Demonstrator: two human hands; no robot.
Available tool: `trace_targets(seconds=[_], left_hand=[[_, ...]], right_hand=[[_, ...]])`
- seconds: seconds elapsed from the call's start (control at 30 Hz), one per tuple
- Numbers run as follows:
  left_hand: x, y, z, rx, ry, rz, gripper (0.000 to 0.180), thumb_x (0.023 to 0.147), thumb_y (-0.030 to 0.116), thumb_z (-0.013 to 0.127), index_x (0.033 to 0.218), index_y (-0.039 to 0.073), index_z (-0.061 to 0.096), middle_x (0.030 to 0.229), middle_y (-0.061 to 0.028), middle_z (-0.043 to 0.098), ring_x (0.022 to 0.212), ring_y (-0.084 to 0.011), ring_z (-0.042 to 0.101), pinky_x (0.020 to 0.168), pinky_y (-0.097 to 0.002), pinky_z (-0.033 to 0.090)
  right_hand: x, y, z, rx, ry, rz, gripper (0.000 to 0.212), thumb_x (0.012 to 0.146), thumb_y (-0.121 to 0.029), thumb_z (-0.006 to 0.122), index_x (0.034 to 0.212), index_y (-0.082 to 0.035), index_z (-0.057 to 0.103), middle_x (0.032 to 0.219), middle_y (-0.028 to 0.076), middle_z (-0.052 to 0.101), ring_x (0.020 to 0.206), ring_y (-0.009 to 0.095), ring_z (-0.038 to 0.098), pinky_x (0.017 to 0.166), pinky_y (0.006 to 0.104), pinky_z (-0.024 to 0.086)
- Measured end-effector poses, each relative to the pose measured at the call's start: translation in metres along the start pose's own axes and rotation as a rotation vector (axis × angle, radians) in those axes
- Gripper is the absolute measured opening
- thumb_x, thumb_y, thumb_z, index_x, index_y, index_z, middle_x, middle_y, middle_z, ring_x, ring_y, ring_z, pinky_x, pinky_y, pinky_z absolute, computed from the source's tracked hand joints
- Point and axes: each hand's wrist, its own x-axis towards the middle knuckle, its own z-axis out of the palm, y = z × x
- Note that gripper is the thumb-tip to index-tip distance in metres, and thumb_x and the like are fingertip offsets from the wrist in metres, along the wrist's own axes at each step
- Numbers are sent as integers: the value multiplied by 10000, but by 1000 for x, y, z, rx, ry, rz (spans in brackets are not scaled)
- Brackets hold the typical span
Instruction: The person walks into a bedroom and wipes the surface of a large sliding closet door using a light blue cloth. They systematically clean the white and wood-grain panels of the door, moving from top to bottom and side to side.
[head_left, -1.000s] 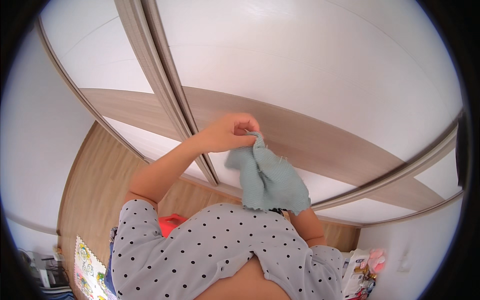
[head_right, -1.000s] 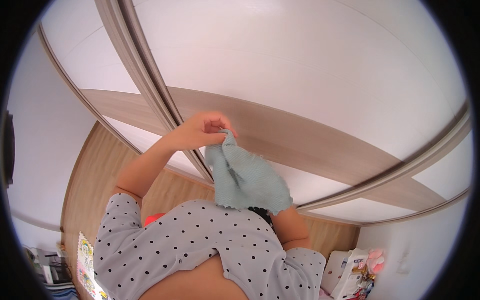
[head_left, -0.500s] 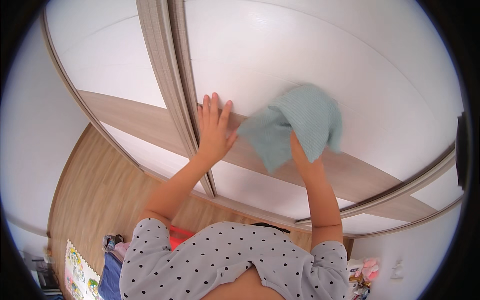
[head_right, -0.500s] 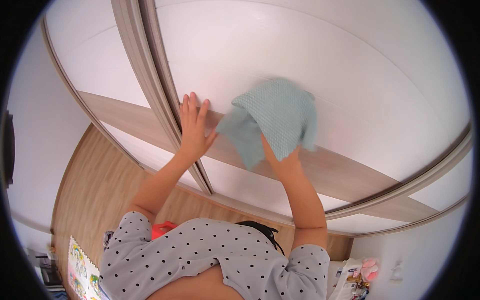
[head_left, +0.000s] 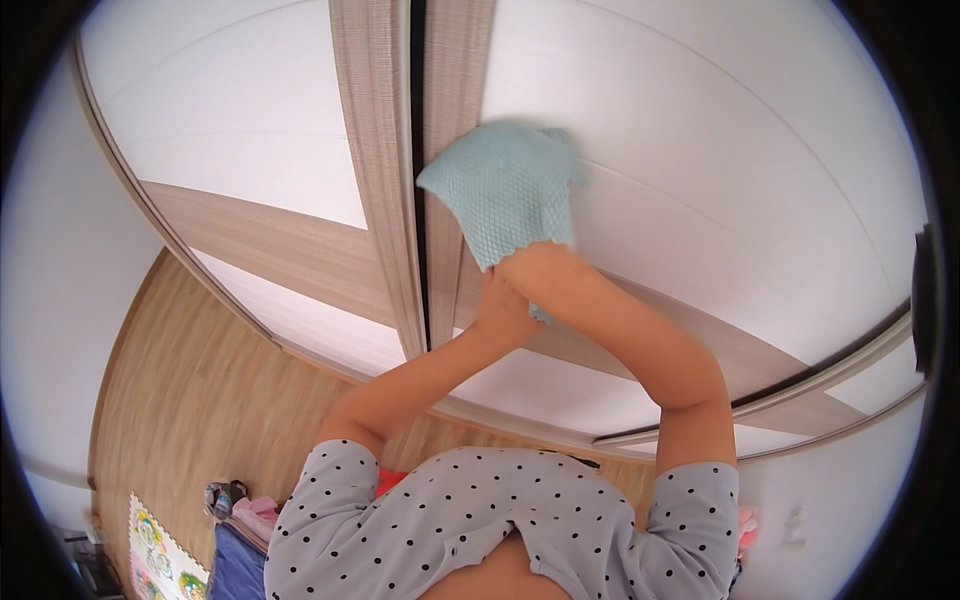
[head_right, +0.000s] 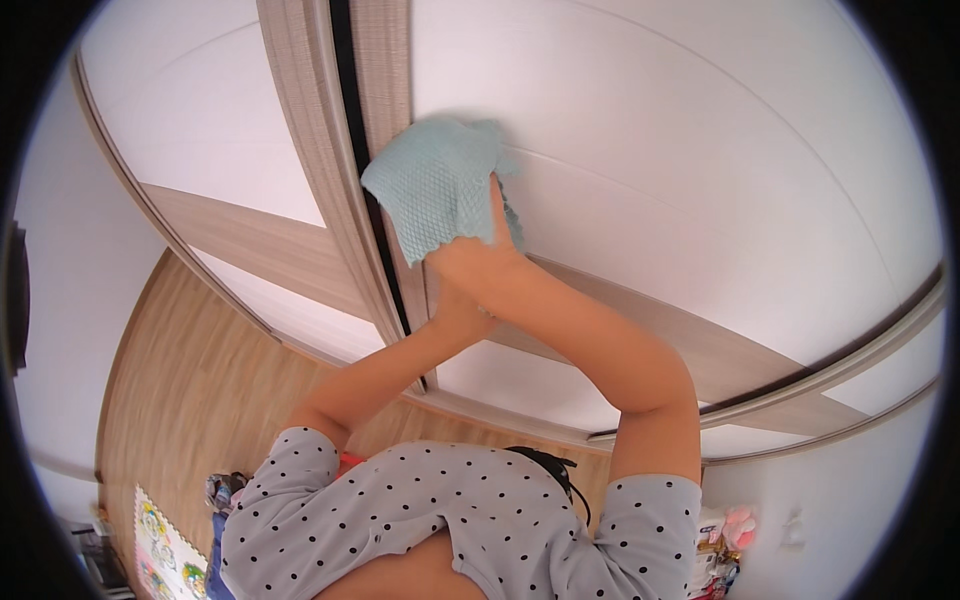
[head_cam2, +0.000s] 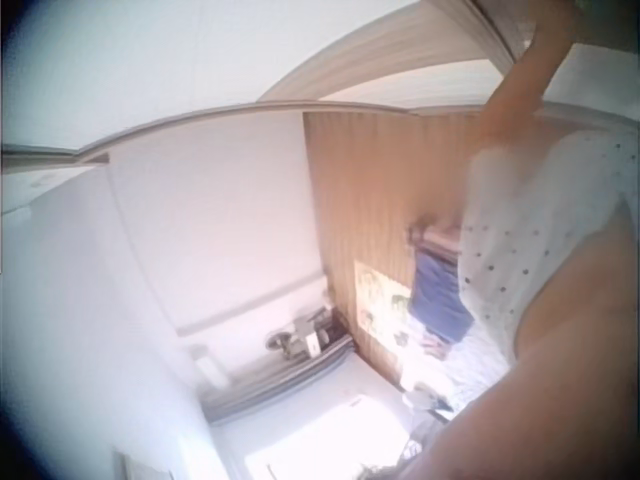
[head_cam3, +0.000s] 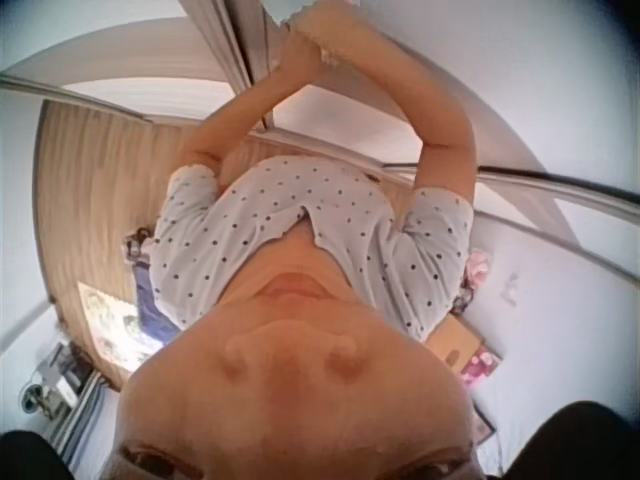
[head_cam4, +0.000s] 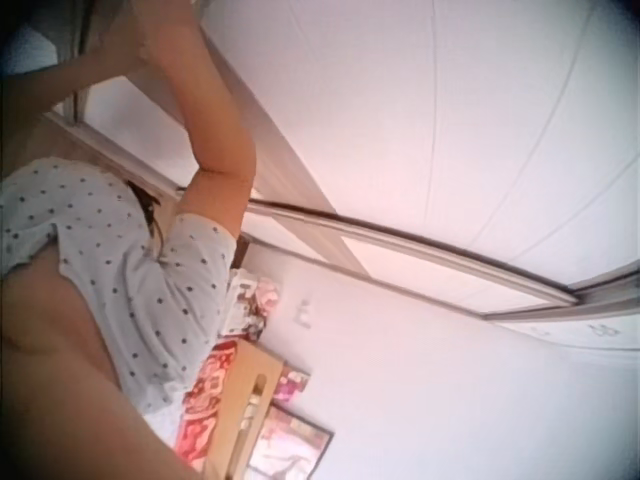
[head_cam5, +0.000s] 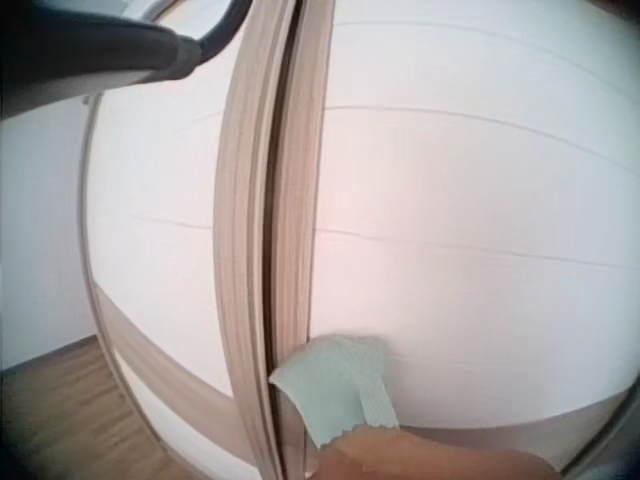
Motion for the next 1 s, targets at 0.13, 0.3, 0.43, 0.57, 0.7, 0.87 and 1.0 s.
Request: trace_targets(seconds=[0.13, 0.3, 0.43, 0.57, 0.7, 0.87, 1.0], left_hand=[[-9, 14, -46, 45, 462, 258, 549, 664, 118, 696, 1165, 5, 501, 1269, -171, 444, 1170, -360, 437, 1024, -495, 270], [13, -11, -55, -276, 713, 128, 602, 791, 130, 650, 1312, 19, 370, 1293, -154, 445, 1193, -270, 446, 1013, -373, 329], [31, -17, -45, -608, 547, -230, 606, 832, 89, 594, 1371, 52, 322, 1212, -193, 518, 1083, -276, 537, 947, -344, 406], [28, -24, -29, -565, 425, -159, 667, 833, 58, 590, 1414, 43, 261, 1275, -177, 499, 1119, -255, 537, 942, -337, 415], [25, -29, -24, -536, 397, -60, 584, 878, 48, 533, 1405, 19, 283, 1335, -161, 462, 1231, -234, 446, 1006, -328, 356], [23, -18, -33, -951, 344, -138, 456, 986, 162, 401, 1409, 18, 310, 1386, -121, 424, 1267, -194, 395, 1052, -307, 295], [20, -27, -32, -990, 349, -162, 438, 1004, 201, 375, 1393, 1, 345, 1401, -116, 412, 1269, -182, 391, 1058, -294, 281]], right_hand=[[15, -12, -15, 11, 3, 158, 318, 820, -133, 557, 1131, -90, 605, 1166, 130, 579, 1081, 340, 532, 945, 481, 398], [4, -14, -19, -114, 43, 188, 343, 825, -141, 551, 1163, -95, 581, 1187, 127, 561, 1071, 346, 517, 946, 479, 381], [-2, -12, -41, -26, 433, 132, 233, 820, -92, 538, 1039, -49, 606, 1023, 142, 595, 934, 342, 551, 830, 461, 432], [26, -21, -63, 357, 655, 280, 137, 823, -23, 504, 923, 7, 593, 810, 164, 599, 759, 347, 574, 670, 412, 470], [59, -35, -92, 141, 422, 646, 105, 840, -12, 486, 898, 40, 557, 739, 184, 577, 695, 363, 562, 622, 409, 462], [20, -48, -29, 228, 584, 564, 113, 843, -25, 478, 904, 32, 554, 771, 189, 581, 671, 386, 555, 607, 435, 459], [-4, -51, 0, 310, 710, 461, 99, 840, -20, 480, 886, 26, 554, 770, 182, 578, 639, 367, 552, 592, 427, 459]])
